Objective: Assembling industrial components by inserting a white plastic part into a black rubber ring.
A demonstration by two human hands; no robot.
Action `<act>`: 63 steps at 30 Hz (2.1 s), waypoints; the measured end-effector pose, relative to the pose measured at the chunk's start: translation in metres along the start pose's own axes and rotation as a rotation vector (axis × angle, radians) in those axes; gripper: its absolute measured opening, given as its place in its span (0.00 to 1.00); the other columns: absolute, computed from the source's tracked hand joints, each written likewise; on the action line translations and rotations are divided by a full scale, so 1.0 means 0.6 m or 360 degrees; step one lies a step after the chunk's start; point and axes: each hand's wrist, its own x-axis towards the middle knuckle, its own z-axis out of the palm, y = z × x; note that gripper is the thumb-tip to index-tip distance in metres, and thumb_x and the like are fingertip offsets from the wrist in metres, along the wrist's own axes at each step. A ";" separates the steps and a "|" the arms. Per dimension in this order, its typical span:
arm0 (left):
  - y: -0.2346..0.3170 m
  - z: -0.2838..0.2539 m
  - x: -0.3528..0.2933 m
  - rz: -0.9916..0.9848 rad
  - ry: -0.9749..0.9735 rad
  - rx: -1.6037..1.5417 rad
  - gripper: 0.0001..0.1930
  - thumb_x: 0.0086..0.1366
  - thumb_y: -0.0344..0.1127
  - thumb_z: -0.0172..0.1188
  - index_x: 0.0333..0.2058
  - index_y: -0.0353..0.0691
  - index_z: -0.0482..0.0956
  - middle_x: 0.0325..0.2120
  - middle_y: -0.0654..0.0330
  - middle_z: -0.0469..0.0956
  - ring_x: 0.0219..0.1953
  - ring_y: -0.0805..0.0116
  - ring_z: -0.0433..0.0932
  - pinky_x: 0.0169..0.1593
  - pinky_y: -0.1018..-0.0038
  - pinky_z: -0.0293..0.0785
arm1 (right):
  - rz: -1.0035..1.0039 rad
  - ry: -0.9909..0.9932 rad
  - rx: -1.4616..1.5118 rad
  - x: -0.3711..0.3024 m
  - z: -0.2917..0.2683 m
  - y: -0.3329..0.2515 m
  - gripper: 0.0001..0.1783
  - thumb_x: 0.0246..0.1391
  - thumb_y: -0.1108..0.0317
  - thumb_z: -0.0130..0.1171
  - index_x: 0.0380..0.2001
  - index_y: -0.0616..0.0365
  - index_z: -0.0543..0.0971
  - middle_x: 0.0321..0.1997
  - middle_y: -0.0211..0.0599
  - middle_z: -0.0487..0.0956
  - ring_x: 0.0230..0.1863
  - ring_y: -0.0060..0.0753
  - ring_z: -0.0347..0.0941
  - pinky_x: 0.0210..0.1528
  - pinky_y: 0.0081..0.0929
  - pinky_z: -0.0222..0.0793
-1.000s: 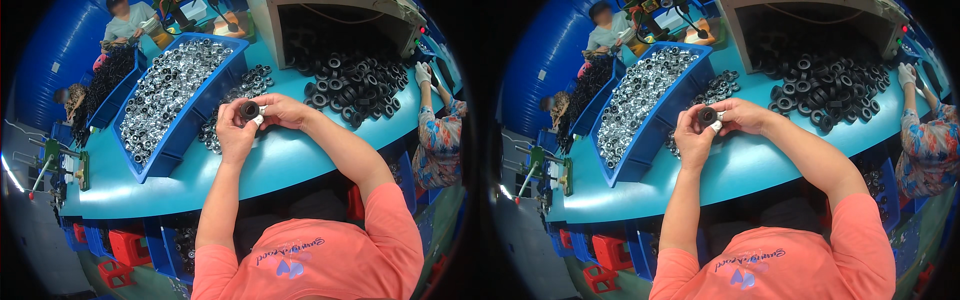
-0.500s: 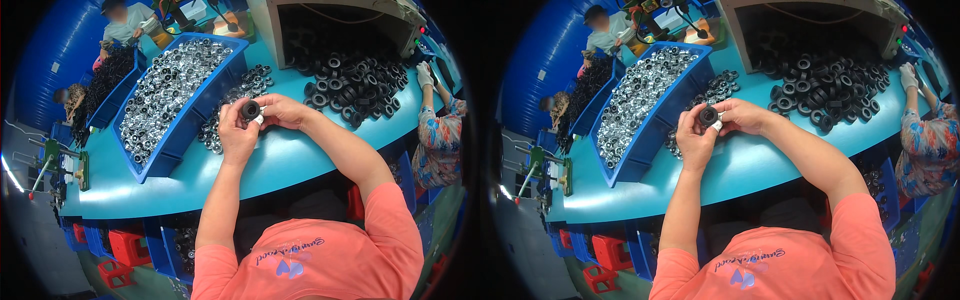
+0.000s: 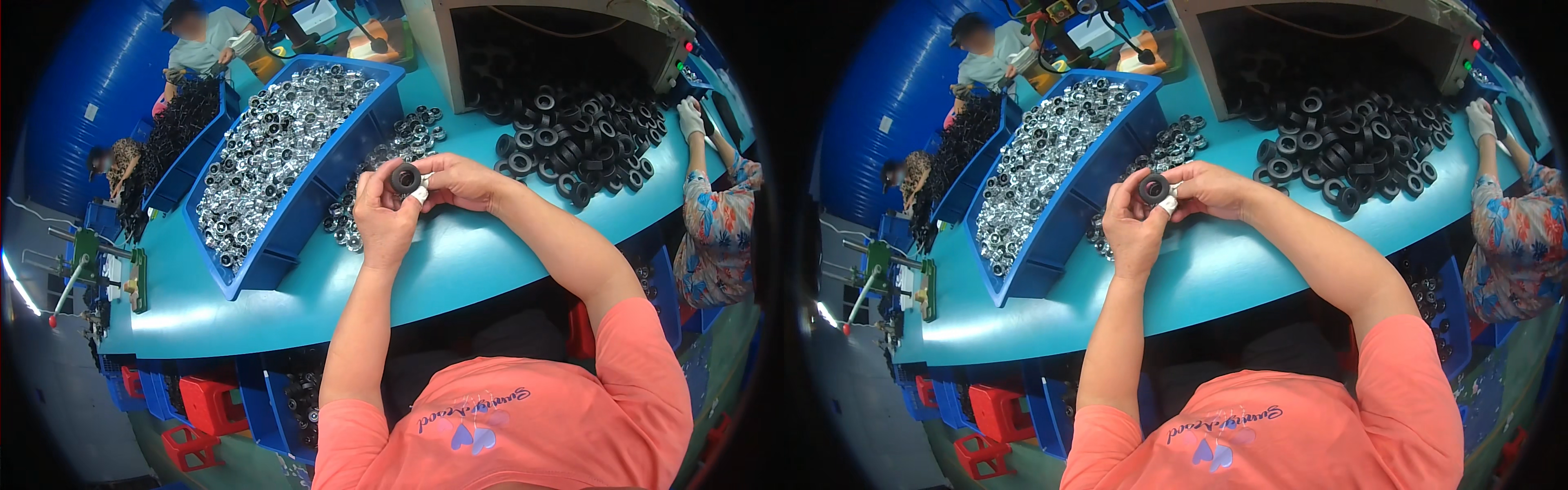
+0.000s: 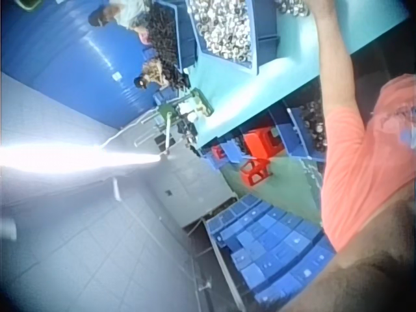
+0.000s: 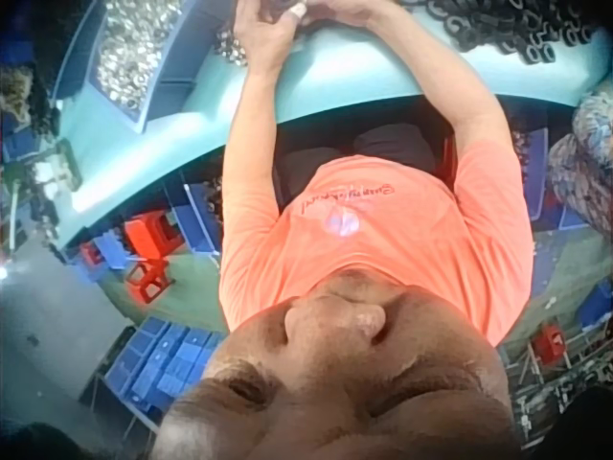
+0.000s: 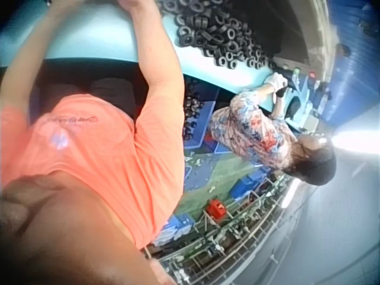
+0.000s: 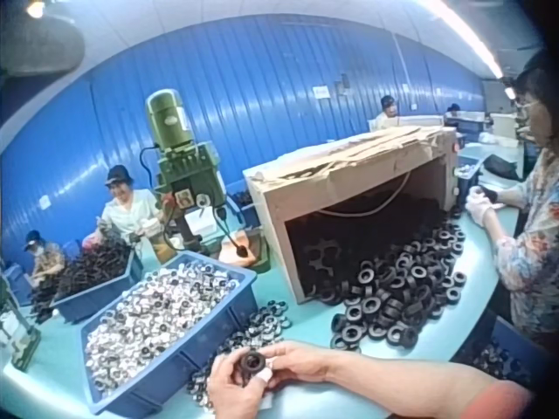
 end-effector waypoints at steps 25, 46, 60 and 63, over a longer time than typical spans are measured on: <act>0.000 -0.006 0.001 0.0031 -0.0053 0.0164 0.23 0.54 0.24 0.71 0.51 0.41 0.81 0.36 0.69 0.71 0.32 0.80 0.69 0.37 0.83 0.69 | -0.0023 -0.0012 -0.0009 -0.003 0.002 -0.005 0.17 0.64 0.70 0.55 0.55 0.57 0.78 0.50 0.31 0.81 0.46 0.21 0.78 0.47 0.21 0.78; -0.042 -0.021 0.017 -0.0489 -0.0374 -0.1166 0.29 0.67 0.31 0.61 0.65 0.32 0.65 0.55 0.55 0.76 0.53 0.63 0.78 0.54 0.68 0.79 | -0.0563 0.0446 -0.0462 0.002 0.022 -0.008 0.19 0.56 0.75 0.63 0.52 0.63 0.79 0.44 0.33 0.82 0.35 0.18 0.76 0.36 0.17 0.74; -0.028 -0.019 0.018 -0.0540 -0.0431 -0.1323 0.34 0.66 0.28 0.61 0.68 0.31 0.60 0.58 0.52 0.73 0.57 0.63 0.76 0.59 0.65 0.75 | -0.1173 0.0715 -0.1540 -0.010 0.035 -0.011 0.16 0.49 0.75 0.68 0.44 0.58 0.83 0.36 0.31 0.77 0.29 0.24 0.76 0.33 0.21 0.73; -0.033 -0.019 0.018 -0.0509 -0.0430 -0.1184 0.32 0.67 0.28 0.60 0.67 0.30 0.60 0.58 0.53 0.73 0.56 0.65 0.76 0.57 0.66 0.75 | -0.1193 0.0729 -0.1657 -0.019 0.047 -0.018 0.16 0.47 0.76 0.67 0.43 0.58 0.83 0.35 0.33 0.76 0.29 0.28 0.77 0.33 0.24 0.74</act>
